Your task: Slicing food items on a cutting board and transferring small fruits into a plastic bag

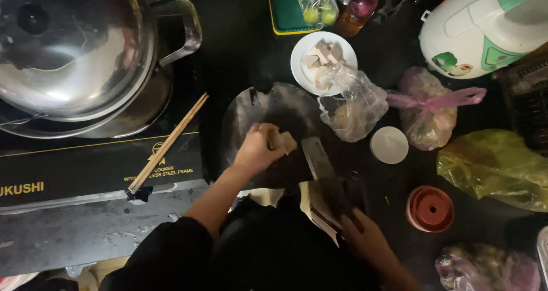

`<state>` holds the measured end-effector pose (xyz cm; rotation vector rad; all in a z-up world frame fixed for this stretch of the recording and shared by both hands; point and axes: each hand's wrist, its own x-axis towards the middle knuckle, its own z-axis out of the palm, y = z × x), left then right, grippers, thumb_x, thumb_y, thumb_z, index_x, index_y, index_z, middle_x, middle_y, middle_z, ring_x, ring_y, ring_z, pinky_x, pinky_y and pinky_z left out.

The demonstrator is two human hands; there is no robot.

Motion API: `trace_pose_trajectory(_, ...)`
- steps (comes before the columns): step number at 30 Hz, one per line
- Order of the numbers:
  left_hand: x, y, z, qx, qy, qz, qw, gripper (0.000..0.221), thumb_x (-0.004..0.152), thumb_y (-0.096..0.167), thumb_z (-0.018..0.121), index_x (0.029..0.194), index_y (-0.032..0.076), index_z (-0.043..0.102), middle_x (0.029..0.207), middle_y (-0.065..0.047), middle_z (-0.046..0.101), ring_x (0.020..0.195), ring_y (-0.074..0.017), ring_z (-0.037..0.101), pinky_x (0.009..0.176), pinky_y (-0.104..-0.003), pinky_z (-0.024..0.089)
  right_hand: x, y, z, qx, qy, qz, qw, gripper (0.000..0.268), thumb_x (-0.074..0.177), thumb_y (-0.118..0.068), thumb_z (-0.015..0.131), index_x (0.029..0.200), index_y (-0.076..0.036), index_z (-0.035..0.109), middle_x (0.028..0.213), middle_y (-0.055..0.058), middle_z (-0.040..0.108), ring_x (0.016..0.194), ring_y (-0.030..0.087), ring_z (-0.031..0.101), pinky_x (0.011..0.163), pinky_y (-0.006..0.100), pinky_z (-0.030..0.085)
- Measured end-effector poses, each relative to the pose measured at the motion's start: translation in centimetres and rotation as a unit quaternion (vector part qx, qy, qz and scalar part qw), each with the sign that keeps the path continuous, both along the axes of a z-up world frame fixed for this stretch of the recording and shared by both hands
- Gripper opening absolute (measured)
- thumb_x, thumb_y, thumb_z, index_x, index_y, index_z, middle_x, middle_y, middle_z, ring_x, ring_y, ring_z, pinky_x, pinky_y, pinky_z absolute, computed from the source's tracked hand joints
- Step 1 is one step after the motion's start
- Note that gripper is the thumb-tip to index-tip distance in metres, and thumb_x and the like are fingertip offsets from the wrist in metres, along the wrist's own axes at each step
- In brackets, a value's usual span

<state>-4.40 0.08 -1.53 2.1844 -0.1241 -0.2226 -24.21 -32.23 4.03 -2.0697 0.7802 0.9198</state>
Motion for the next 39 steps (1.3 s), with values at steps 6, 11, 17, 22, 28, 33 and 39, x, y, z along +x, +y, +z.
trace_pose_trajectory(6, -0.5, -3.4, -2.3, 0.122, -0.045, -0.036, 0.991, 0.082, 0.063, 0.035, 0.087, 0.134, 0.005, 0.06, 0.127, -0.017, 0.054, 0.12, -0.0442, 0.049, 0.106, -0.05, 0.046, -0.5, -2.3, -4.9, 0.156, -0.037, -0.086, 0.983, 0.035, 0.101, -0.025, 0.062, 0.127, -0.006, 0.076, 0.103, 0.011, 0.077, 0.085, 0.018, 0.067, 0.076, 0.031, 0.052)
trace_pose_trajectory(11, -0.7, -4.8, 0.8, 0.073, 0.098, 0.027, 0.992, 0.067, 0.084, 0.027, 0.078, 0.145, 0.013, 0.054, 0.134, -0.017, 0.038, 0.124, -0.0457, 0.044, 0.094, -0.055, 0.054, 2.2, 1.7, -3.0, 0.237, -0.03, -0.076, 0.968, 0.012, 0.104, -0.02, 0.065, 0.104, -0.009, 0.068, 0.074, 0.009, 0.057, 0.06, 0.018, 0.054, 0.053, 0.033, 0.043)
trace_pose_trajectory(17, 1.6, -3.9, -2.5, 0.038, -0.088, 0.041, 0.995, 0.058, 0.077, 0.023, 0.074, 0.133, 0.012, 0.067, 0.114, -0.017, 0.063, 0.111, -0.0415, 0.054, 0.099, -0.049, 0.049, 5.5, 2.4, -2.6, 0.147, -0.116, 0.127, 0.974, 0.061, 0.096, -0.048, 0.056, 0.15, -0.019, 0.06, 0.147, 0.001, 0.069, 0.133, 0.018, 0.066, 0.107, 0.035, 0.047)
trace_pose_trajectory(22, 8.6, -4.3, 0.6, -0.028, -0.087, 0.079, 0.993, 0.058, 0.069, 0.029, 0.077, 0.126, 0.016, 0.072, 0.111, -0.013, 0.069, 0.116, -0.0352, 0.058, 0.105, -0.042, 0.046, 11.1, 5.9, 6.8, 0.096, -0.125, 0.107, 0.982, 0.029, 0.103, -0.042, 0.055, 0.099, -0.013, 0.058, 0.091, 0.001, 0.057, 0.089, 0.015, 0.057, 0.085, 0.034, 0.043)
trace_pose_trajectory(28, 19.6, -8.5, -1.0, -0.182, -0.11, 0.06, 0.975, 0.041, 0.073, 0.024, 0.082, 0.112, 0.015, 0.075, 0.098, -0.002, 0.078, 0.094, -0.019, 0.066, 0.086, -0.031, 0.052, 15.2, 4.5, 9.8, 0.009, -0.226, 0.056, 0.973, 0.03, 0.101, -0.04, 0.059, 0.088, -0.013, 0.056, 0.079, 0.005, 0.06, 0.078, 0.018, 0.056, 0.078, 0.038, 0.044)
trace_pose_trajectory(33, 24.3, -13.9, -6.1, -0.268, -0.131, 0.004, 0.954, 0.051, 0.068, 0.011, 0.083, 0.118, 0.007, 0.073, 0.116, -0.011, 0.077, 0.102, -0.0166, 0.075, 0.094, -0.03, 0.059, 14.2, 0.8, 9.9, -0.043, -0.217, -0.012, 0.975, 0.028, 0.099, -0.039, 0.06, 0.103, -0.012, 0.069, 0.091, 0.007, 0.072, 0.087, 0.02, 0.064, 0.085, 0.038, 0.048)
trace_pose_trajectory(39, 22.5, -15.1, -3.7, -0.133, -0.058, -0.016, 0.989, 0.083, 0.076, -0.004, 0.049, 0.155, 0.021, 0.049, 0.154, -0.014, 0.038, 0.132, -0.035, 0.054, 0.121, -0.043, 0.036, 10.0, -1.0, 9.4, -0.05, -0.191, -0.117, 0.973, 0.026, 0.099, -0.031, 0.064, 0.11, -0.01, 0.072, 0.087, 0.01, 0.076, 0.082, 0.021, 0.067, 0.079, 0.038, 0.05)
